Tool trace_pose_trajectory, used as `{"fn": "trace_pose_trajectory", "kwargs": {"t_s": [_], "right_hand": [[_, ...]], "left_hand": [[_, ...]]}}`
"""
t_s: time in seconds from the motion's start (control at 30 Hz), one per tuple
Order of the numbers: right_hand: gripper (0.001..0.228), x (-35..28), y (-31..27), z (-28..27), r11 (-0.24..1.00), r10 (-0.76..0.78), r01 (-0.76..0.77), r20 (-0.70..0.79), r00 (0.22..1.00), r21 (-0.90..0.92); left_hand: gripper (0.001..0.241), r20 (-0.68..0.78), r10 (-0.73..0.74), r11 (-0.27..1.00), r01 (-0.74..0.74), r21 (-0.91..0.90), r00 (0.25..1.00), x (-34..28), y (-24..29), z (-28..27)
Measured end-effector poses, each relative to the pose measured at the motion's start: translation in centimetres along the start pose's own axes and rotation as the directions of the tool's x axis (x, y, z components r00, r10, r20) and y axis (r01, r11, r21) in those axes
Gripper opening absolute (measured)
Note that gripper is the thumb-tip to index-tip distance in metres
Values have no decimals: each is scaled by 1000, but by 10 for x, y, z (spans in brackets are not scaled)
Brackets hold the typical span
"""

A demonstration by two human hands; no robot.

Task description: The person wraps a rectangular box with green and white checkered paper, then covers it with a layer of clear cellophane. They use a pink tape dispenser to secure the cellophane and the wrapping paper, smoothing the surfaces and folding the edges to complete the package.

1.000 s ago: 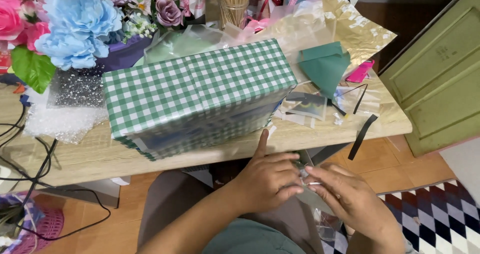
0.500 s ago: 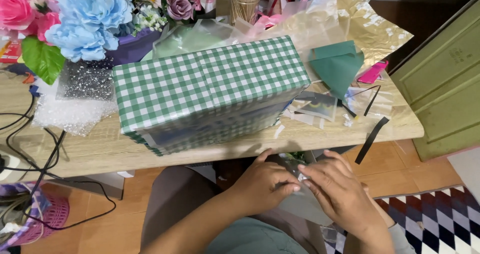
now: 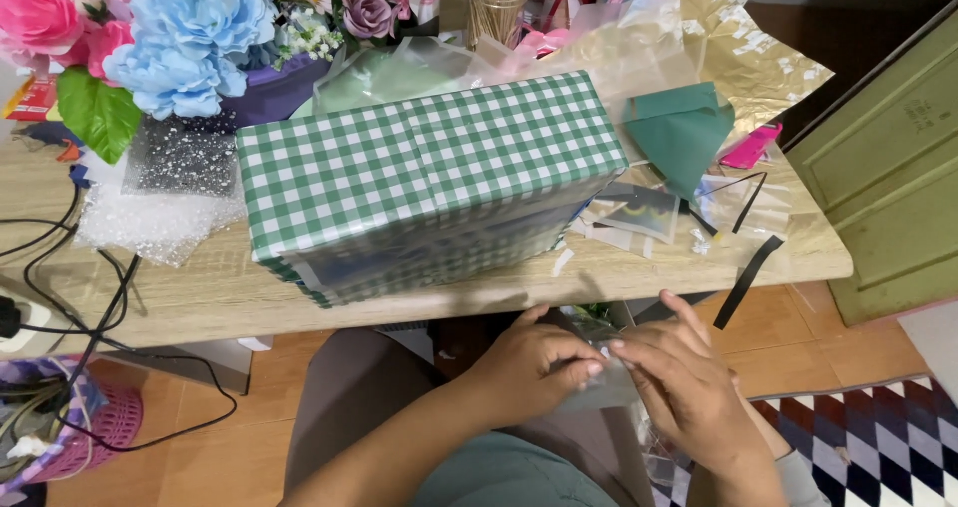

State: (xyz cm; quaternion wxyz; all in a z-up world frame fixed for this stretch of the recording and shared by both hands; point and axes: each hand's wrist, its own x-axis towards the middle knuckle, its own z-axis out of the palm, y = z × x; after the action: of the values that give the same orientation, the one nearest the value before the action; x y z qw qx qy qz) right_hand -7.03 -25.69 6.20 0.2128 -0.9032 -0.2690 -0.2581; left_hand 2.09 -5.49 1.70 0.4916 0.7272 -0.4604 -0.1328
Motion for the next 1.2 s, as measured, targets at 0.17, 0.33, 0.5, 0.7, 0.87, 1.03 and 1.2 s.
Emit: {"fn": "trace_pose_trajectory", "kwargs": {"t_s": [0.17, 0.33, 0.5, 0.7, 0.87, 1.03, 1.2], "right_hand": [[26, -9, 8, 13, 997, -70, 61, -242, 968, -45], [16, -10, 5, 15, 999, -36, 39, -304, 952, 2], [16, -22, 9, 26, 996, 8, 24, -344, 939, 90], [18, -26, 12, 29, 994, -15, 56, -401, 916, 90], [22, -29, 11, 30, 987, 38, 37, -443, 896, 159], [26, -43, 21, 31, 947, 115, 36, -442, 889, 319], [32, -57, 32, 29, 793, 288, 60, -458, 841, 607]], "left_hand": [[31, 31, -96, 976, 100, -195, 995, 0, 1, 0], [26, 19, -107, 941, 107, -322, 994, 0, -5, 3], [27, 18, -135, 931, 133, -340, 991, -5, -10, 8], [25, -2, -103, 930, 95, -355, 995, -7, -11, 10], [25, 0, -112, 919, 104, -381, 994, -7, -8, 11], [23, -17, -101, 927, 88, -364, 995, -10, -11, 11], [19, 9, -115, 916, 110, -385, 993, -15, -4, 8]]}}
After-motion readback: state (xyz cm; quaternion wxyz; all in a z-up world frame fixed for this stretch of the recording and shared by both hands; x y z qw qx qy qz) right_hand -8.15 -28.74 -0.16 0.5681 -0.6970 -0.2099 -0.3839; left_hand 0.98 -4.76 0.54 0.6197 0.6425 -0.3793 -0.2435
